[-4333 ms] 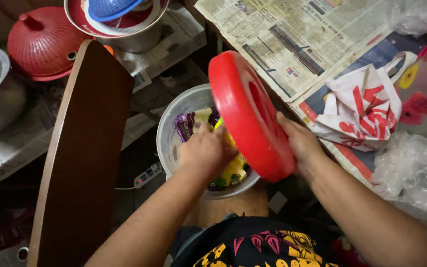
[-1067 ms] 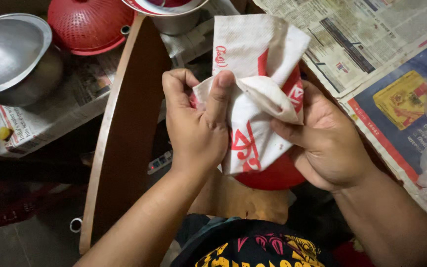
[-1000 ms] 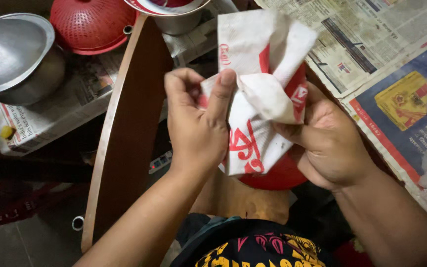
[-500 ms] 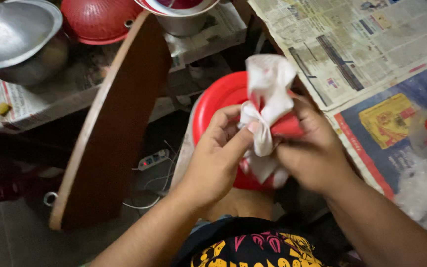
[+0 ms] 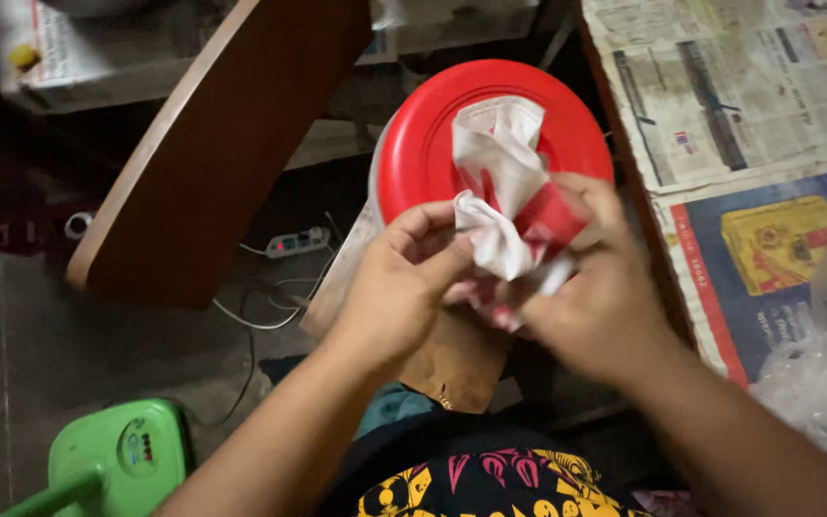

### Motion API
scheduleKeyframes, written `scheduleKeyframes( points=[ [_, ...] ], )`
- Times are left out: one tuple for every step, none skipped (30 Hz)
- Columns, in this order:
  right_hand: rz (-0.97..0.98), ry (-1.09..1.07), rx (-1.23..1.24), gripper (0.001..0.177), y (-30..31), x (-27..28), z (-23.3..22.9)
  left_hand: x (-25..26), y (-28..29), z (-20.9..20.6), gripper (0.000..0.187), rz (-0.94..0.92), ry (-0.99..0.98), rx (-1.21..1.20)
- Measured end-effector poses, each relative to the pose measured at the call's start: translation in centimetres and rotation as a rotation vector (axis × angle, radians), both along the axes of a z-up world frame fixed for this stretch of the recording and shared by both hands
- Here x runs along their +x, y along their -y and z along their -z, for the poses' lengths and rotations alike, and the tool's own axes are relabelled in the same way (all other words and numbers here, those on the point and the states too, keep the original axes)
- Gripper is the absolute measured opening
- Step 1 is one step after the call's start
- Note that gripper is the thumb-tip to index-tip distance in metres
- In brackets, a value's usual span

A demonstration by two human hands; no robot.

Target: The person places packaged snacks, including cookies and noodles, into a clear plastic container. They then wipe the container's red lid with a white cloth and secure it.

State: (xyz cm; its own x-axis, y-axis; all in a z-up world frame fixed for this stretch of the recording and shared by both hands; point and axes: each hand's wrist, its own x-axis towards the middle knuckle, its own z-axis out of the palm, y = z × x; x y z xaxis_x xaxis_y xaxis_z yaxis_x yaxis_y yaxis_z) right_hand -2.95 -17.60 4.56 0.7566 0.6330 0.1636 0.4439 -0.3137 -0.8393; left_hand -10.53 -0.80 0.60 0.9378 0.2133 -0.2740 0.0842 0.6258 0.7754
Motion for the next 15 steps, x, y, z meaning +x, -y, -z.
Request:
scheduleKeyframes(
  points=[
    [0.052,-0.087,-0.039,0.065,0.6,0.9,0.2,-0.4,-0.6,0.1,0.032,-0.067,-0.035,0.131],
    [0.103,-0.175,-0.079,0.059,1.3,2.3,0.1,-0.8,-1.3,0.2,0.03,-0.133,-0.073,0.262],
    [0.154,-0.26,-0.12,0.053,1.9,3.5,0.0,-1.0,-1.9,0.4,0.029,-0.198,-0.11,0.393],
    [0.174,-0.19,-0.128,0.048,2.3,4.3,-0.1,-1.0,-2.8,0.6,0.031,-0.272,-0.098,0.479],
    [0.196,-0.114,-0.137,0.043,2.5,5.0,-0.6,-0.8,-4.0,0.8,0.034,-0.344,-0.08,0.562],
    [0.218,-0.038,-0.145,0.039,2.3,5.6,-1.0,-0.5,-5.0,1.1,0.037,-0.416,-0.061,0.644],
    [0.211,-0.038,-0.062,0.05,1.8,6.1,-1.1,0.2,-5.7,1.4,0.043,-0.414,-0.106,0.742],
    [0.203,-0.039,0.021,0.063,1.2,6.8,-1.2,0.9,-6.3,1.6,0.05,-0.412,-0.151,0.841],
    [0.205,-0.039,0.11,0.076,0.9,7.1,-1.2,1.5,-6.7,1.6,0.057,-0.401,-0.191,0.945],
    [0.202,0.027,0.06,0.082,0.8,7.2,-1.2,1.9,-6.7,1.4,0.059,-0.349,-0.211,0.982],
    [0.207,0.094,0.016,0.088,0.6,7.3,-1.0,2.6,-6.6,1.0,0.061,-0.292,-0.224,1.025],
    [0.212,0.16,-0.03,0.094,0.6,7.4,-1.1,3.2,-6.5,0.4,0.064,-0.236,-0.237,1.069],
    [0.224,0.234,-0.072,0.087,0.6,7.5,-1.3,3.6,-6.5,-0.3,0.064,-0.159,-0.319,1.067],
    [0.235,0.307,-0.115,0.081,0.6,7.5,-1.4,3.9,-6.6,-0.9,0.065,-0.083,-0.4,1.066],
    [0.242,0.377,-0.162,0.074,0.6,7.5,-1.5,4.1,-6.7,-1.4,0.066,-0.008,-0.487,1.061]
  ],
)
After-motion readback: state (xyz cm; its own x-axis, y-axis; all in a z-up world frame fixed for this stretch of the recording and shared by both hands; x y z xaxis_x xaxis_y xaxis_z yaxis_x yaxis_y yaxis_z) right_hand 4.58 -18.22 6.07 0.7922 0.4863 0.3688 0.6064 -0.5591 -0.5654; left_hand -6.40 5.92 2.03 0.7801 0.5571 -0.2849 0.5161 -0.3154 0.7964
